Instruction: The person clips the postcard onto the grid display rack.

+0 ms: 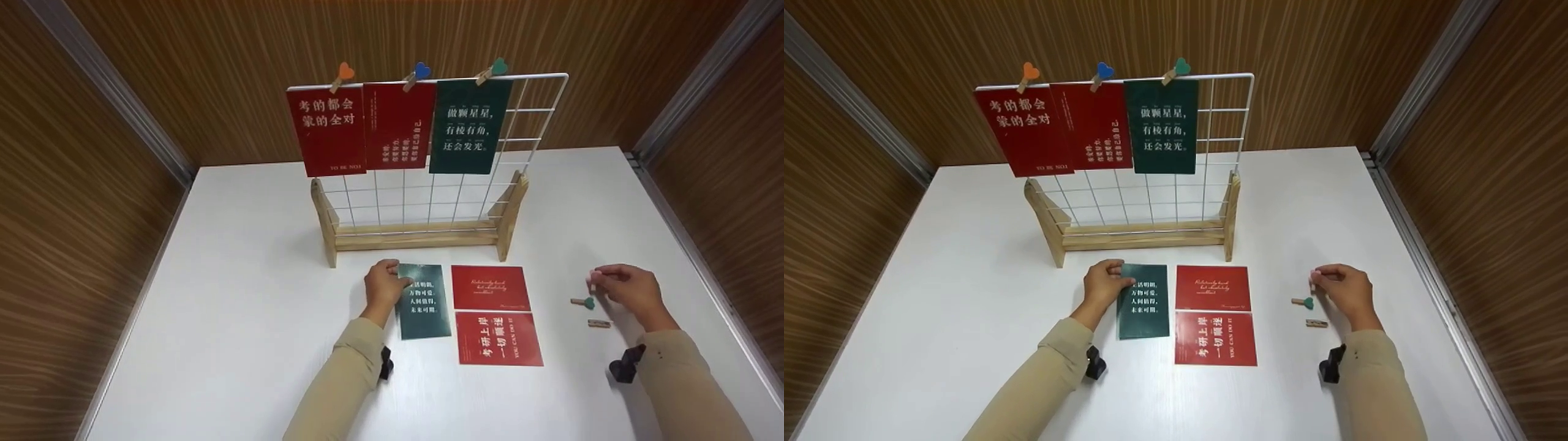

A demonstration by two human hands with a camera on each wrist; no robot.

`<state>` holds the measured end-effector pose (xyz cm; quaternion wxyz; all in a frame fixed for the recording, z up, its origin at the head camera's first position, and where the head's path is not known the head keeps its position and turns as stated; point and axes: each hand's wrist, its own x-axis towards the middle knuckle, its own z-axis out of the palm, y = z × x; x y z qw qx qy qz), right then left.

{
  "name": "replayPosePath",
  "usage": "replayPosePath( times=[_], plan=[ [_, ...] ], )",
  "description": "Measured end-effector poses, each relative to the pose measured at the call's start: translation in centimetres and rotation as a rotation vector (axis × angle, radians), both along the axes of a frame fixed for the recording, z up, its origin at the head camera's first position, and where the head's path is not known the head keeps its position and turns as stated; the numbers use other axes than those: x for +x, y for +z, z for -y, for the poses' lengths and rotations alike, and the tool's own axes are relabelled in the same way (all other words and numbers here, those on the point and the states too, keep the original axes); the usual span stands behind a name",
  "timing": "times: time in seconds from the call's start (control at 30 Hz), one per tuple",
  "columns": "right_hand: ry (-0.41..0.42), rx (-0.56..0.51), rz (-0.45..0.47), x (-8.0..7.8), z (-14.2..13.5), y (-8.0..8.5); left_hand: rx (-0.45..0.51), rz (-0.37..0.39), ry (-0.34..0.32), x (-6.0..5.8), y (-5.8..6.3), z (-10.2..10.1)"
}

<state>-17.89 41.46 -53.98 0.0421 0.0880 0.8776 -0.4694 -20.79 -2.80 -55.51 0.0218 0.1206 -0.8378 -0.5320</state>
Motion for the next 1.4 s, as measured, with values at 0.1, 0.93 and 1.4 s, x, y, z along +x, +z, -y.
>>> replayPosePath(
  times=[0.1,0.93,1.4],
  plan=[
    [-0.009,-0.018,-0.003,-0.2,0.0,0.3,0.032,0.015,-0.002,-0.1,0.2,0.3],
    [0.026,-0.206,-0.131,-2.1,-0.4,4.4,0.263,0.153,0.004,-0.6,2.2,1.9],
    [0.069,-0.351,-0.221,-4.3,0.4,7.7,0.335,0.183,-0.05,-1.6,5.0,2.2]
  ],
)
